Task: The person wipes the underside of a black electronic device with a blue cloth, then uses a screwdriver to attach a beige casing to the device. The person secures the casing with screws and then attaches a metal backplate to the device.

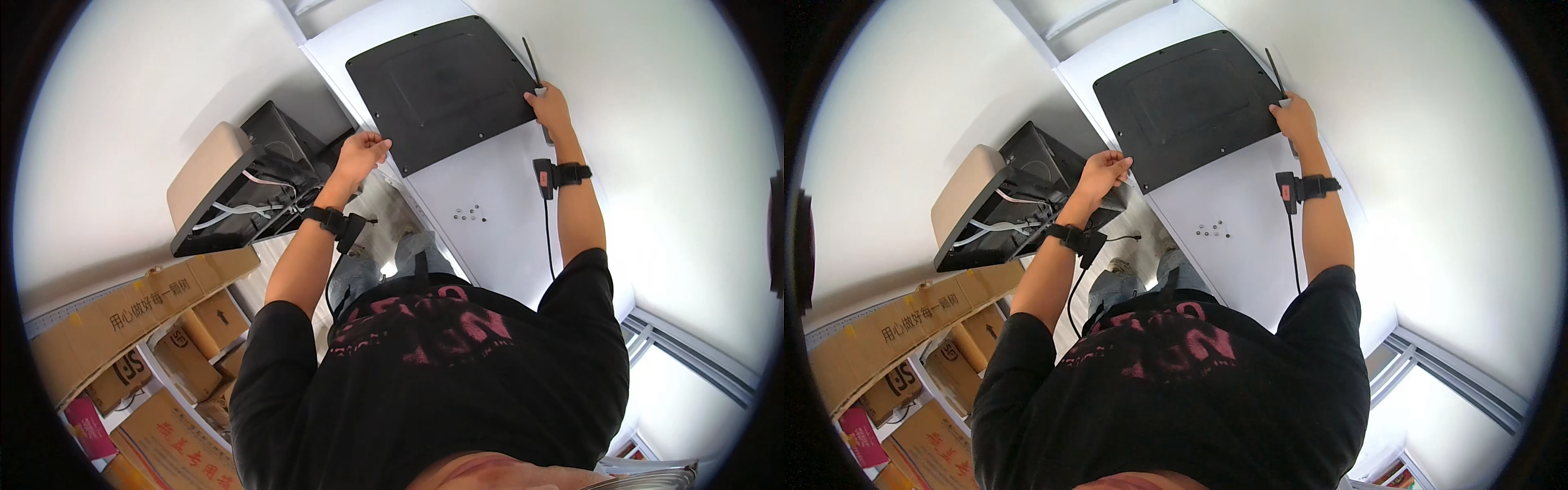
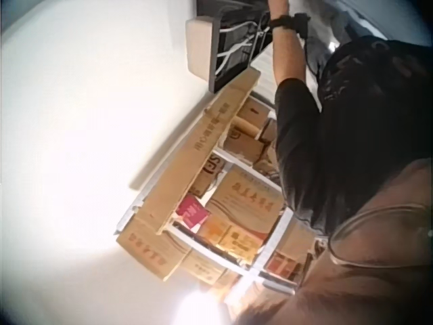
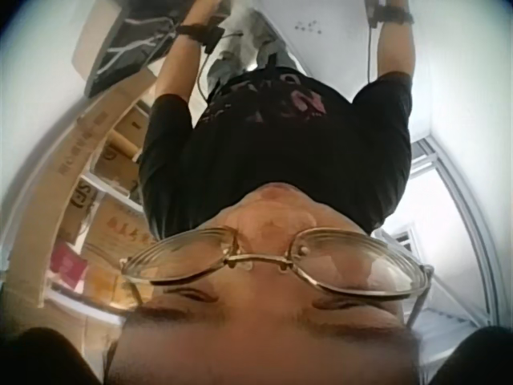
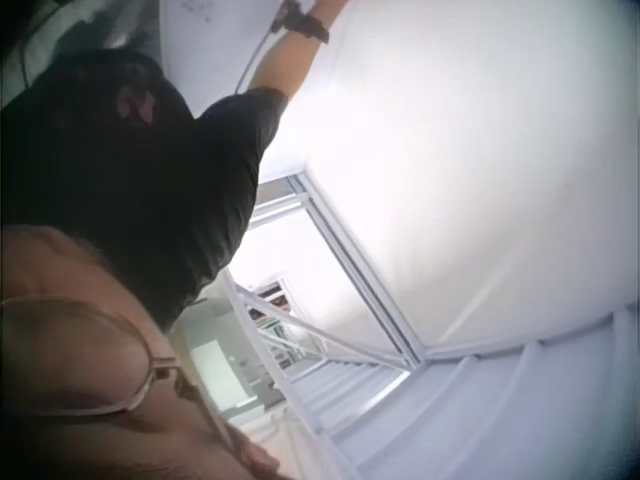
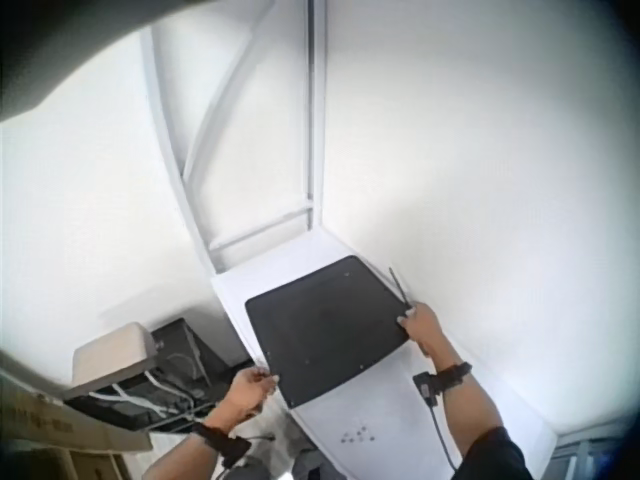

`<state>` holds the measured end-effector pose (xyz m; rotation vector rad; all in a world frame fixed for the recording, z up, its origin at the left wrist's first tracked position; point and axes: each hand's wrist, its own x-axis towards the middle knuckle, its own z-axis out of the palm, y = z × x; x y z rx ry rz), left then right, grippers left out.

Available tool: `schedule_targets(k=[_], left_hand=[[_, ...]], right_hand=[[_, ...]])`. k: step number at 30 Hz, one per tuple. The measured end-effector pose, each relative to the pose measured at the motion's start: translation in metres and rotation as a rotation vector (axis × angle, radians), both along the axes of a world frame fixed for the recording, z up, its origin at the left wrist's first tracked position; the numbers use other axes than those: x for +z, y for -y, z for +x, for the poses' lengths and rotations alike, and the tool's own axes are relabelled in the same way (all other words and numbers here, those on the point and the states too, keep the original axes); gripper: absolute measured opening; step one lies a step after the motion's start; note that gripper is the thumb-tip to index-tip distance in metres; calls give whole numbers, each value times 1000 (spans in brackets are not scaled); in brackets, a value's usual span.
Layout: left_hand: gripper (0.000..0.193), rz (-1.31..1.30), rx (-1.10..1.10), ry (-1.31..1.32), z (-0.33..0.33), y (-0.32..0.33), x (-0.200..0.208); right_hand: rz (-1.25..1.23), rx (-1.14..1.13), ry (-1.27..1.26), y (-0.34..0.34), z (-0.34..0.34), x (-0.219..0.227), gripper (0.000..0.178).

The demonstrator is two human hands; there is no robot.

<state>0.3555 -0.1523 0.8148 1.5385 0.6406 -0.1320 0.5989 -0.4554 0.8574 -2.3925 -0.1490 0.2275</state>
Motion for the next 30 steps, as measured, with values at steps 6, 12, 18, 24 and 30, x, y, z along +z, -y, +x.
schedule_targets(k=[6, 12, 18, 24, 30], left_hand=[[15, -168, 7, 160, -41, -31, 29], [23, 56, 57, 296, -98, -68, 91], [23, 161, 326, 360, -173, -107, 113], [20, 133, 417, 332, -275, -137, 110], [23, 131, 499, 291, -369, -163, 83]], right_hand=[[201, 12, -3, -18, -54, 47, 52], [385, 127, 25, -62, -106, 83, 49], [348, 333, 105, -118, -161, 94, 57], [398, 511, -149, -165, -214, 92, 50], [435, 579, -367, -221, -270, 63, 31]])
